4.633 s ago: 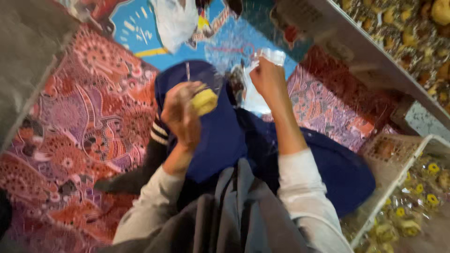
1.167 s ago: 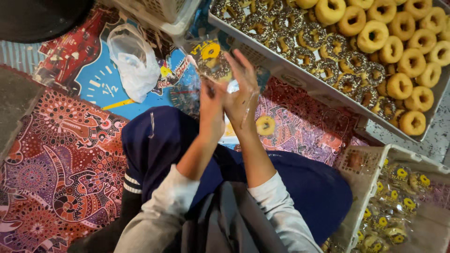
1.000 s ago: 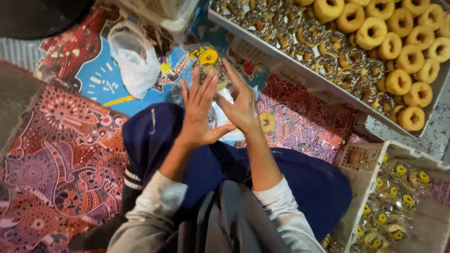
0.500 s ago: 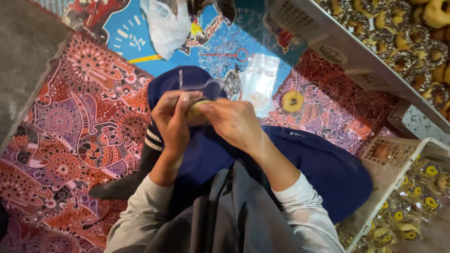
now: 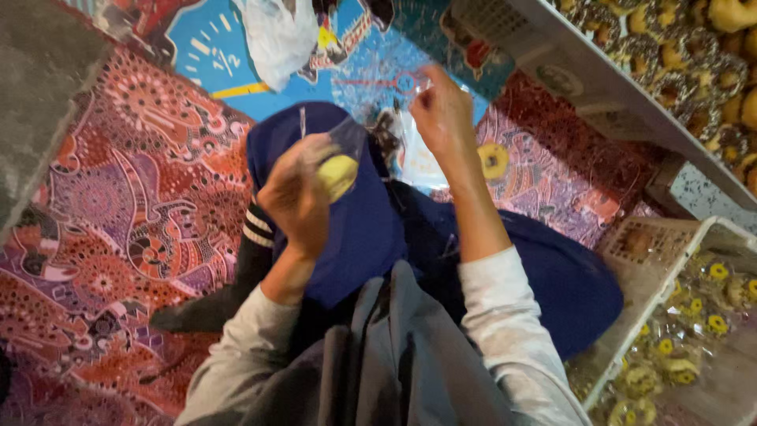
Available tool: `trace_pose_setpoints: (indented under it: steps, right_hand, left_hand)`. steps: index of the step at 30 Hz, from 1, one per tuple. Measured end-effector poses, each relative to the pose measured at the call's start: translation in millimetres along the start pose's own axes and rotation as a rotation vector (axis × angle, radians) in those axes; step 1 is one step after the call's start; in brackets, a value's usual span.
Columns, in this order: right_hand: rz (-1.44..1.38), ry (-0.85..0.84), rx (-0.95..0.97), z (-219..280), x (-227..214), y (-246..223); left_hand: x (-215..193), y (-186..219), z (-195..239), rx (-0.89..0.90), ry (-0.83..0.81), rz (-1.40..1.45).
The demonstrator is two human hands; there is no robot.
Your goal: The person sits on the floor and repeatedly picks donuts from a metal tray, places them into clear plastic bags, and sets the filled bags into a white plastic crate. The process continues with both plain and sprinkled donuts throughout the clip.
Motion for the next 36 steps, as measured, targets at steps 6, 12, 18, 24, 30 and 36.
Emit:
trace_pose_setpoints:
  steps: [6, 12, 18, 24, 30, 36]
  right_hand:
    - [-0.951, -0.313, -0.2, 62, 111, 57]
    - [-1.117, -0.41, -0.081, 45, 136, 50]
    - [-0.592, 0.088, -0.387, 49, 60, 14]
    - [-0.44, 0.408, -0.287, 52, 60, 40]
    - [-0.573, 0.242, -0.002, 47, 106, 163]
    - [-0.415, 0.364, 0.243, 36, 29, 332]
  left_hand:
    - [33, 30, 19, 0.478, -0.228, -0.6]
    - [-30, -60, -2, -0.548, -0.012, -0.067]
    - [-22, -60, -1, -0.293, -0.191, -0.019]
    - [-7, -29, 2, 0.001, -0.053, -0.235]
    - [44, -68, 30, 0.146, -0.364, -0.723]
    - [148, -223, 103, -0.15, -0.456, -0.38]
Point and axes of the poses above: each hand's wrist, its own z-axis away from the middle knuckle, its own x-axis out of the palm, y = z × x, the point moved 7 cm from there along -z, towards the middle knuckle, and after that the axes turned 5 degrees about z, right-handed, at the moved point
